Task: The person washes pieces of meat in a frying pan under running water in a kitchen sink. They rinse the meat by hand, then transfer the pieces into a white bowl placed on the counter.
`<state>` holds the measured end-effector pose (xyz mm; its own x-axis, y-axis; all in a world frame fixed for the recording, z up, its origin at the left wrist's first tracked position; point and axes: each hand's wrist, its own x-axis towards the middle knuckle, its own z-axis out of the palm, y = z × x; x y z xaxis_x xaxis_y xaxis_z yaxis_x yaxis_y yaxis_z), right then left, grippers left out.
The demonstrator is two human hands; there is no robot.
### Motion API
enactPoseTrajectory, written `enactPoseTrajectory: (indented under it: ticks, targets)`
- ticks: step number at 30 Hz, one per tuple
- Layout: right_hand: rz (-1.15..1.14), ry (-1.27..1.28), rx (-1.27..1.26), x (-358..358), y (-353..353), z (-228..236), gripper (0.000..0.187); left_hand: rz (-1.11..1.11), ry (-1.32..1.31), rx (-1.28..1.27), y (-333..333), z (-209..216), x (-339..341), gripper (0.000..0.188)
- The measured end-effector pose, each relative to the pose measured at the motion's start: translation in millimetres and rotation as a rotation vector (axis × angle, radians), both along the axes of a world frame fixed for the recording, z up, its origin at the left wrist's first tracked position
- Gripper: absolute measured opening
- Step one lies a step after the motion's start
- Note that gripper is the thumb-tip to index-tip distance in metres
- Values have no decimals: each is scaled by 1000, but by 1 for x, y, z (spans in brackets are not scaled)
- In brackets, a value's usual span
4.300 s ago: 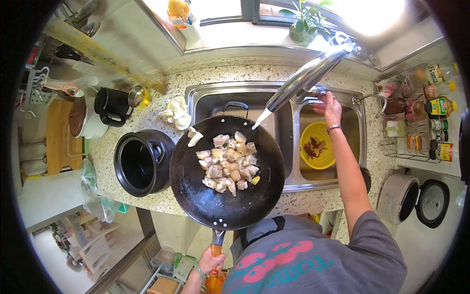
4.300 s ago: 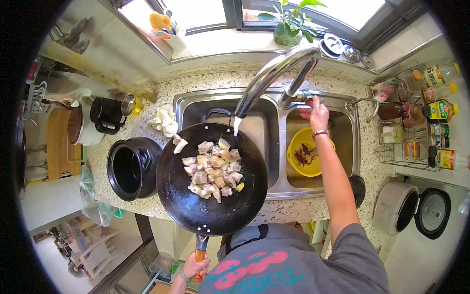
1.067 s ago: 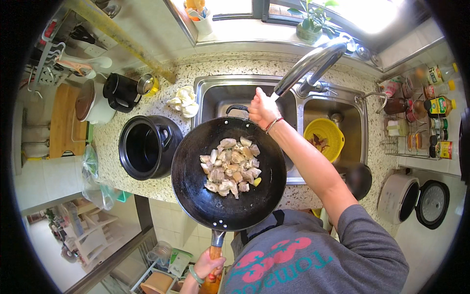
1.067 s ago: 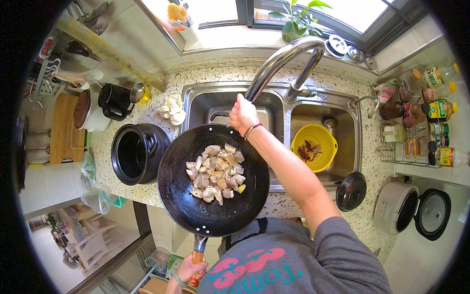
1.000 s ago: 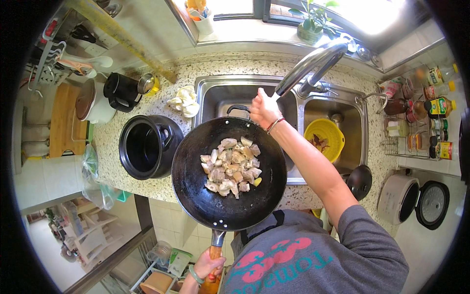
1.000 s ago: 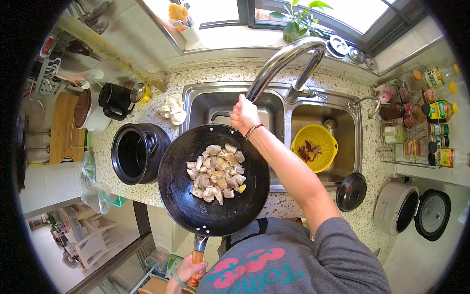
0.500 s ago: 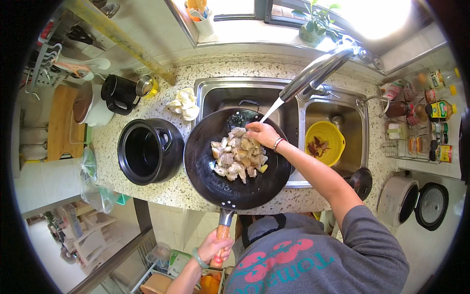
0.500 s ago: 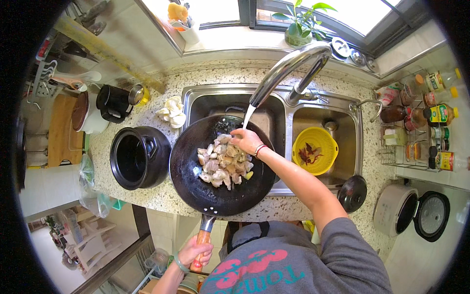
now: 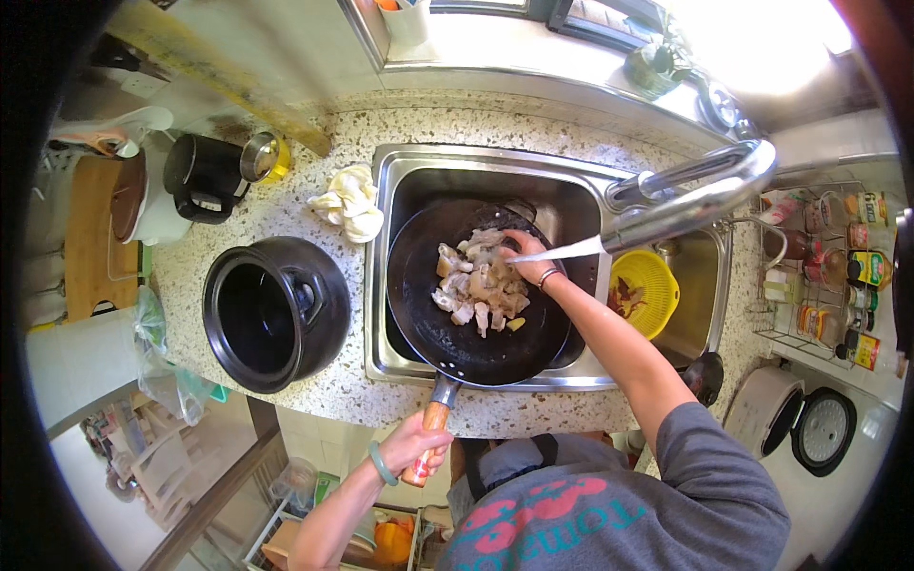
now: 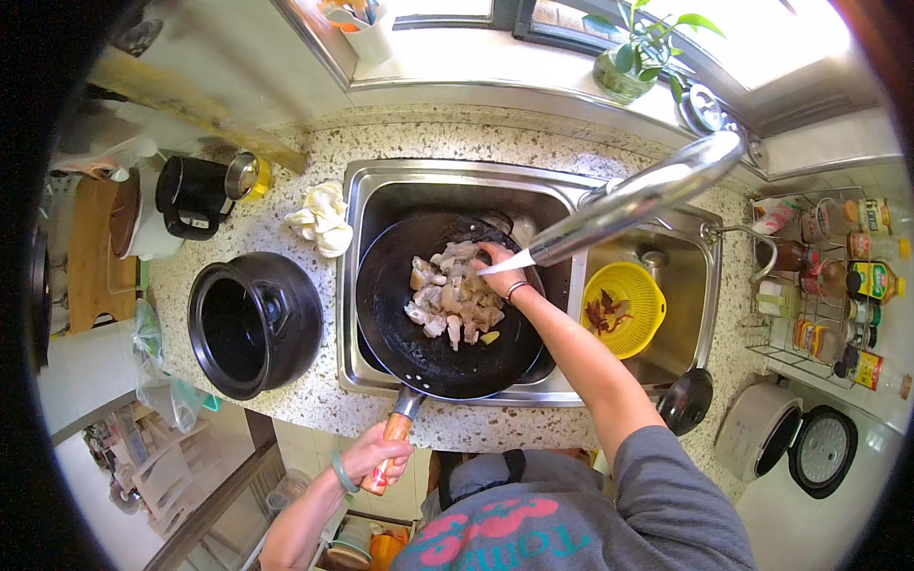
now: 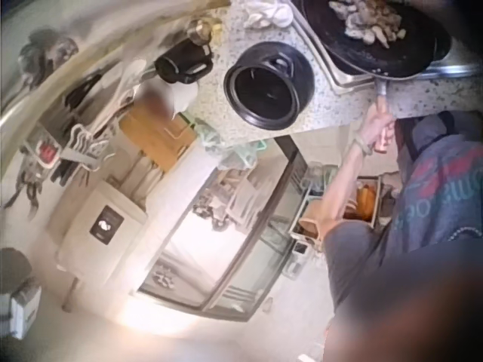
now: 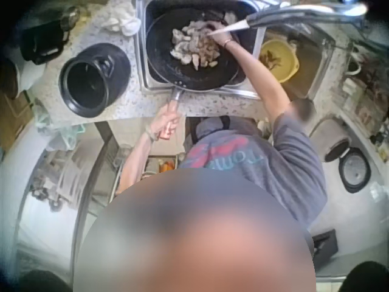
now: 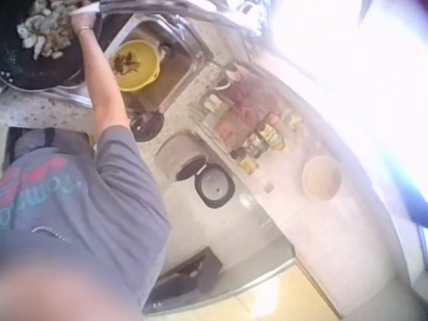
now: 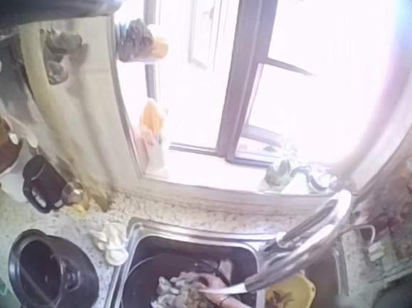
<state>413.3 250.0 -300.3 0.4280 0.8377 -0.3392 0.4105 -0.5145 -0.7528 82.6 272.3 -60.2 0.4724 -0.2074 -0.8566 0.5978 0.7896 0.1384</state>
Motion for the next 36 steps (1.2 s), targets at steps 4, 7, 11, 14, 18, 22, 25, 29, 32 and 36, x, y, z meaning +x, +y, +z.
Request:
enactPoseTrajectory:
  ticks: [4,7,11,14,18,22,25,29,32,36]
  targets:
    - [-59,-128,-19,-25,2,-15,74,-51,13,-34,22,-14,7,21]
    - [131,-118,-49,-54,20,3,86,-101,35,-30,34,-17,4,21]
    - [387,-224,-140,-93,8,37,82,-163,60,-24,54,-29,4,21]
    - [612,-343,3,-96,-14,45,80,-231,48,11,68,-39,3,19]
    - [552,-487,-76,-75,-2,17,66,-260,58,42,75,-32,8,20]
    - [309,-496,-99,-65,30,-15,56,-297,51,56,78,-36,8,22]
    - [216,-115,-26,-57,30,-14,48,-342,65,82,83,-38,9,23]
    - [246,26,-22,-30,22,24,49,-367,104,155,83,-35,11,23]
    - [64,-229,-40,-12,28,14,65,-433,115,222,86,-30,18,24]
    - [176,-445,-175,-45,48,-2,83,-495,150,294,87,-27,25,27]
